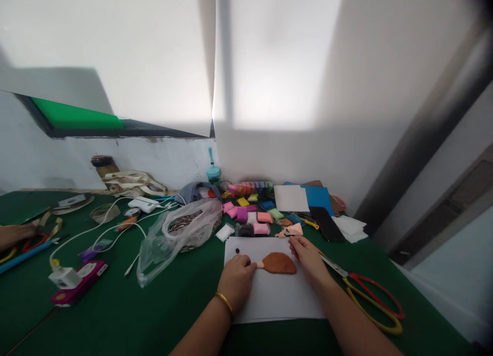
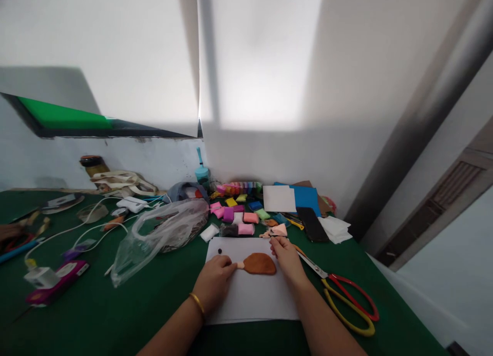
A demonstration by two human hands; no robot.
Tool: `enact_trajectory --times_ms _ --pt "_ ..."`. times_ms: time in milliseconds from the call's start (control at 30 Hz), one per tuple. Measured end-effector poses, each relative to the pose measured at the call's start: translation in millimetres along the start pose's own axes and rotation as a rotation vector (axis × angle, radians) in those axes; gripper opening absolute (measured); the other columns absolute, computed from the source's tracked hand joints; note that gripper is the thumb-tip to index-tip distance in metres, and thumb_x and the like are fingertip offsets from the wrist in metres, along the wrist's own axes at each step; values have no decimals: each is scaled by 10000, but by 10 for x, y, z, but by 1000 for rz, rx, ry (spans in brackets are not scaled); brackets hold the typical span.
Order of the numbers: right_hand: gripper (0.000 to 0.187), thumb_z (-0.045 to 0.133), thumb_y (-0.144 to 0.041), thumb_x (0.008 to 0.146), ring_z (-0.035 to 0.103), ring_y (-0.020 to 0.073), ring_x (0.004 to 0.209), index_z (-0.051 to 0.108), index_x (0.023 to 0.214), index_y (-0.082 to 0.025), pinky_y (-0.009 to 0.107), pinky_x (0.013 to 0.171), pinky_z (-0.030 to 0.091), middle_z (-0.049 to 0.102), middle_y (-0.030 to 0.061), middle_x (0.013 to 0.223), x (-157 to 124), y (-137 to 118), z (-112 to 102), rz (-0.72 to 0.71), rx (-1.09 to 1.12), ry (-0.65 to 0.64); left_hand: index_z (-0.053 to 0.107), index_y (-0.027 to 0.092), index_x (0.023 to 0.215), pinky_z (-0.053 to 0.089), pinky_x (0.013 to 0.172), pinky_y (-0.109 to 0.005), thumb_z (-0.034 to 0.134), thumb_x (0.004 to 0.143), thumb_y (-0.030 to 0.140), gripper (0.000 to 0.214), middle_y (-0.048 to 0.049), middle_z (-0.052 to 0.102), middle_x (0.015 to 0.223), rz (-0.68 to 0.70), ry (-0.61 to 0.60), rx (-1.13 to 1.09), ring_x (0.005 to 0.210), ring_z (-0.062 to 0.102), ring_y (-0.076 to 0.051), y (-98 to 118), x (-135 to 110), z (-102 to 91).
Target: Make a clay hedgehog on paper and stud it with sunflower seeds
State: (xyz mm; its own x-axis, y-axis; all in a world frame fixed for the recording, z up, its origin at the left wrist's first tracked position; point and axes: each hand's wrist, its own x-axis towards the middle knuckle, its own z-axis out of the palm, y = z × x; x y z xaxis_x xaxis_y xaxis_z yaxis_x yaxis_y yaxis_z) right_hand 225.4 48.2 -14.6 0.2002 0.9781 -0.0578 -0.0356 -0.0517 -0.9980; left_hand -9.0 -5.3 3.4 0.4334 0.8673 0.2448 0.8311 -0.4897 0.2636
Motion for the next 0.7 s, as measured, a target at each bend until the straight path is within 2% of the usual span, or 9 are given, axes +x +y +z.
enact_trajectory --times_ms 200,367,500,600,700 --pt "354 600 -554 683 498 137 564 609 723 -202 238 517 360 574 -10 611 -2 9 7 -6 9 -1 507 274 1224 377 797 -333 427 792 54 491 -61 555 984 6 4 61 880 472 -188 16 -1 45" --pt "354 606 -555 672 499 138 548 609 704 -203 241 509 356 578 -10 593 8 10 13 -11 8 4 524 360 1192 358 804 -346 460 830 142 428 -58 528 992 1 -31 88 906 458 -205 58 2 28" --pt "341 613 -541 669 501 136 545 618 697 -202 242 513 355 578 -13 587 17 8 2 -20 0 4 536 378 1176 362 821 -349 453 801 87 482 -49 513 1066 7 -17 72 936 463 -203 77 -2 26" --pt "322 651 -501 650 534 148 598 657 763 -200 246 540 374 609 -2 636 8 -9 6 -26 -11 -5 551 356 1168 379 835 -350 459 746 42 534 -47 518 1062 -10 45 21 953 470 -205 67 4 26" --pt "330 676 -458 640 581 174 706 679 862 -213 262 608 413 653 16 734 -30 -42 41 -58 -13 -42 564 275 1169 398 847 -344 439 703 8 552 -66 528 1035 -58 164 -45 956 480 -204 33 19 8"
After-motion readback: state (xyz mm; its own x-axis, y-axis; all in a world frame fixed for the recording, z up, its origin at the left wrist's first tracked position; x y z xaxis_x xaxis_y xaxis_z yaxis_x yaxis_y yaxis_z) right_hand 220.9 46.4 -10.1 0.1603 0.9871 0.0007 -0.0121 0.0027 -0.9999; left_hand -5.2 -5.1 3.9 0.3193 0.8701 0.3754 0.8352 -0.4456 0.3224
